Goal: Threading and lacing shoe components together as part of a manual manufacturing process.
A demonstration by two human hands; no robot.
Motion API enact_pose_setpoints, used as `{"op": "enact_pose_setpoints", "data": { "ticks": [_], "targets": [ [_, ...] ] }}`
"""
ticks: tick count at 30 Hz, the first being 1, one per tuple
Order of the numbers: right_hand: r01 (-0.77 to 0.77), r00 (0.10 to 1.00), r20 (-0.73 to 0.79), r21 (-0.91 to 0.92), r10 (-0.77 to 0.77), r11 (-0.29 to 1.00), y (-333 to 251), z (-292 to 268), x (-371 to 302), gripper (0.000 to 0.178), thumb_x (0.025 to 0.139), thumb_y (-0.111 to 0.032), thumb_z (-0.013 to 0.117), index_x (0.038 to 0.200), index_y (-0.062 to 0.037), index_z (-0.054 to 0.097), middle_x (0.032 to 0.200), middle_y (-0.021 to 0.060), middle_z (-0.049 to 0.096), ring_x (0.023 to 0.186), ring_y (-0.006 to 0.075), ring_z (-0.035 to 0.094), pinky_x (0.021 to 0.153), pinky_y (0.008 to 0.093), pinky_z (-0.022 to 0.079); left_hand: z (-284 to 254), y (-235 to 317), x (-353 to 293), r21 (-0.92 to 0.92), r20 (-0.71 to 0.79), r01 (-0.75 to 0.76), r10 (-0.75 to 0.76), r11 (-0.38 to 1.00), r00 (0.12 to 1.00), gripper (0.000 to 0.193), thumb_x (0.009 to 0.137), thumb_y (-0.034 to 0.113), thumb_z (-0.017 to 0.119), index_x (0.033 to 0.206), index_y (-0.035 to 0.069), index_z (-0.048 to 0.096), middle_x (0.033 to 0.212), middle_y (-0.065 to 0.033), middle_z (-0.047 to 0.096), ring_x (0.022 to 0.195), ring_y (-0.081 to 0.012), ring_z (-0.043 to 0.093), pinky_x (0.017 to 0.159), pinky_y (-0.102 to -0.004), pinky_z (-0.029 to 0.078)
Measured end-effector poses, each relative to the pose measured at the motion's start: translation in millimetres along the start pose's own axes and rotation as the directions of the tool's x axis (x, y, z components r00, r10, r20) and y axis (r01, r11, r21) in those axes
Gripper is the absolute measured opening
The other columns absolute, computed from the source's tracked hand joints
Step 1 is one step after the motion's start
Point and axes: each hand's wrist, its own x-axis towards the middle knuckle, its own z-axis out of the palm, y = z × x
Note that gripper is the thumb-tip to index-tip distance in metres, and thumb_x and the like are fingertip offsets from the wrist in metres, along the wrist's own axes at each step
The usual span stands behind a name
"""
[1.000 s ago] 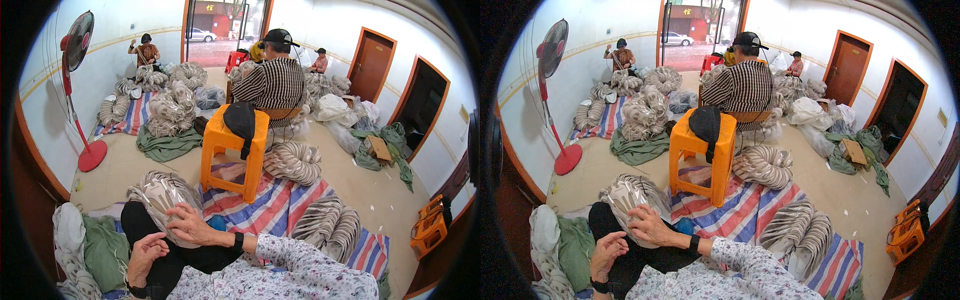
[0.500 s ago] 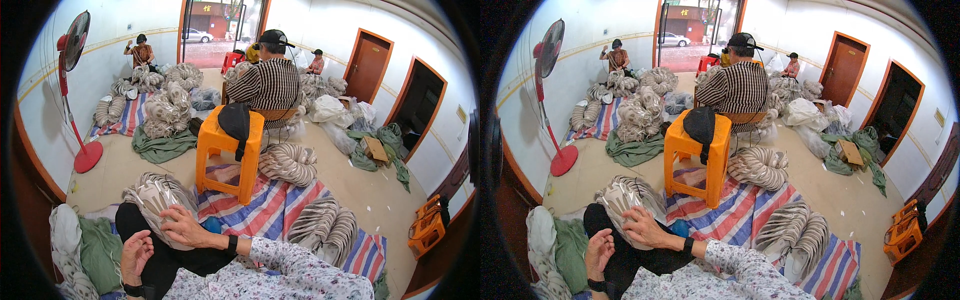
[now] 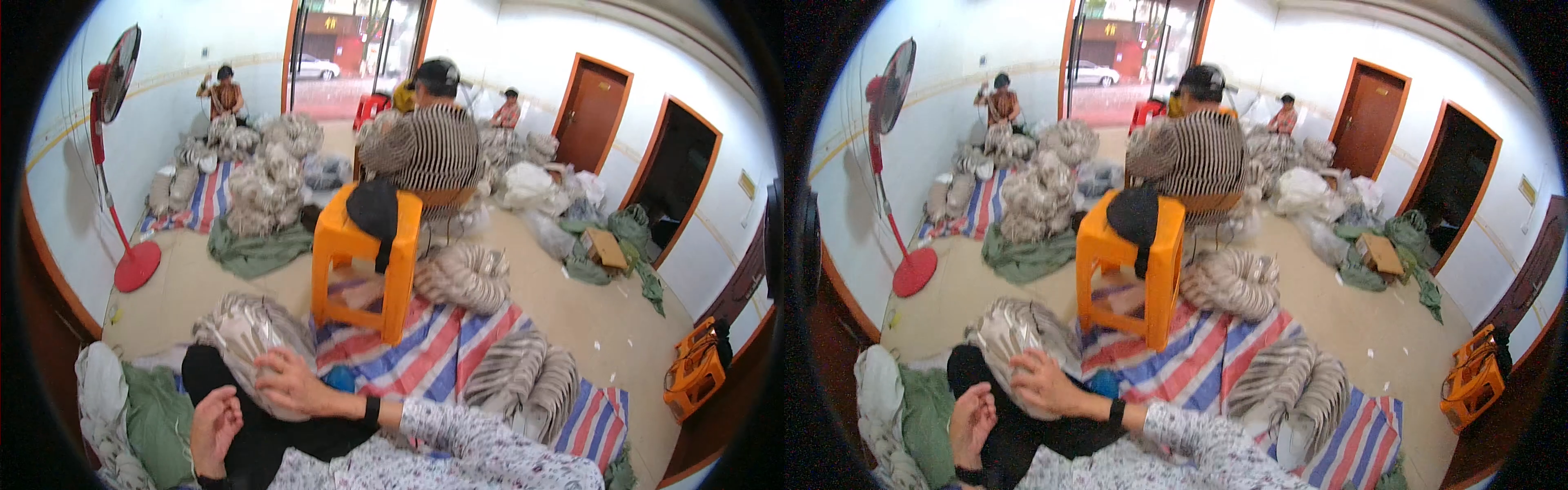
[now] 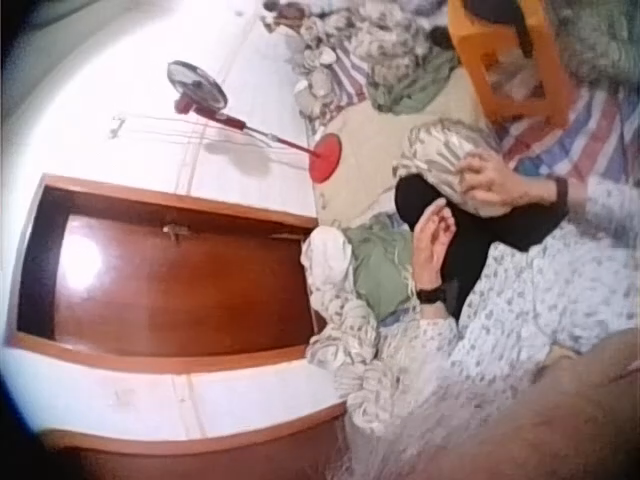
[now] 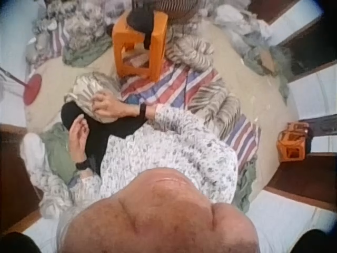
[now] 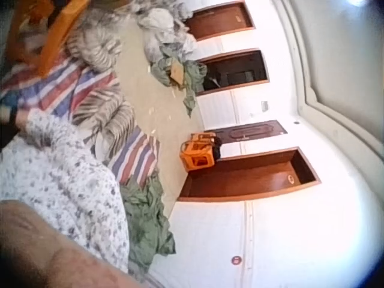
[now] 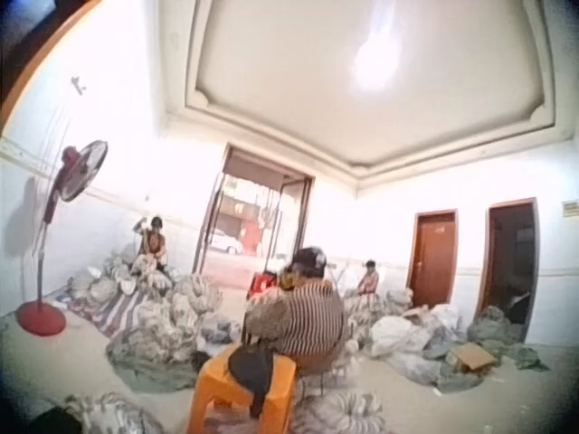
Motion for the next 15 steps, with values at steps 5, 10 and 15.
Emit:
{"op": "enact_pose_setpoints", "data": {
  "ticks": [5, 10, 15],
  "targets": [
    [-0.035, 0.999, -0.032, -0.018, 0.034, 0.999, 6.5, 0.2, -20.7, 0.021, 0.086, -0.02, 0.064, 0.106, -0.0133, 0.066, 0.137, 0.009, 0.049, 0.133, 0.0396, 0.037, 0.1, 0.0538, 0.038, 34.5, 41.3, 2.0, 0.258, 0.05, 0.003, -0.017, 0.966, 0.999, 0.051, 0.085, 0.027, 0.076, 0.124, -0.001, 0.059, 0.092, -0.0113, 0.066, 0.081, -0.0193, 0.066, 0.074, -0.0313, 0.057],
    [-0.079, 0.996, 0.052, 0.009, 0.079, 0.997, -8.8, -10.2, -7.0, 0.022, 0.086, -0.02, 0.063, 0.107, -0.0123, 0.066, 0.138, 0.0093, 0.048, 0.133, 0.0395, 0.036, 0.099, 0.0546, 0.038, 10.8, 51.4, 10.4, 0.25, -0.035, -0.028, 0.038, 0.968, 0.999, 0.046, 0.09, 0.021, 0.072, 0.126, -0.003, 0.058, 0.093, -0.011, 0.066, 0.081, -0.0181, 0.067, 0.072, -0.0276, 0.057],
    [-0.089, 0.995, 0.041, 0.043, 0.088, 0.995, -5.9, -11.3, -1.2, 0.022, 0.086, -0.019, 0.064, 0.106, -0.0112, 0.066, 0.136, 0.0096, 0.048, 0.134, 0.0396, 0.035, 0.101, 0.0544, 0.036, -6.3, 23.8, 22.4, 0.195, -0.101, 0.026, -0.007, 0.98, 0.995, 0.043, 0.09, 0.018, 0.071, 0.123, -0.006, 0.059, 0.094, -0.0102, 0.066, 0.081, -0.0162, 0.068, 0.072, -0.0266, 0.058]
  ]
}}
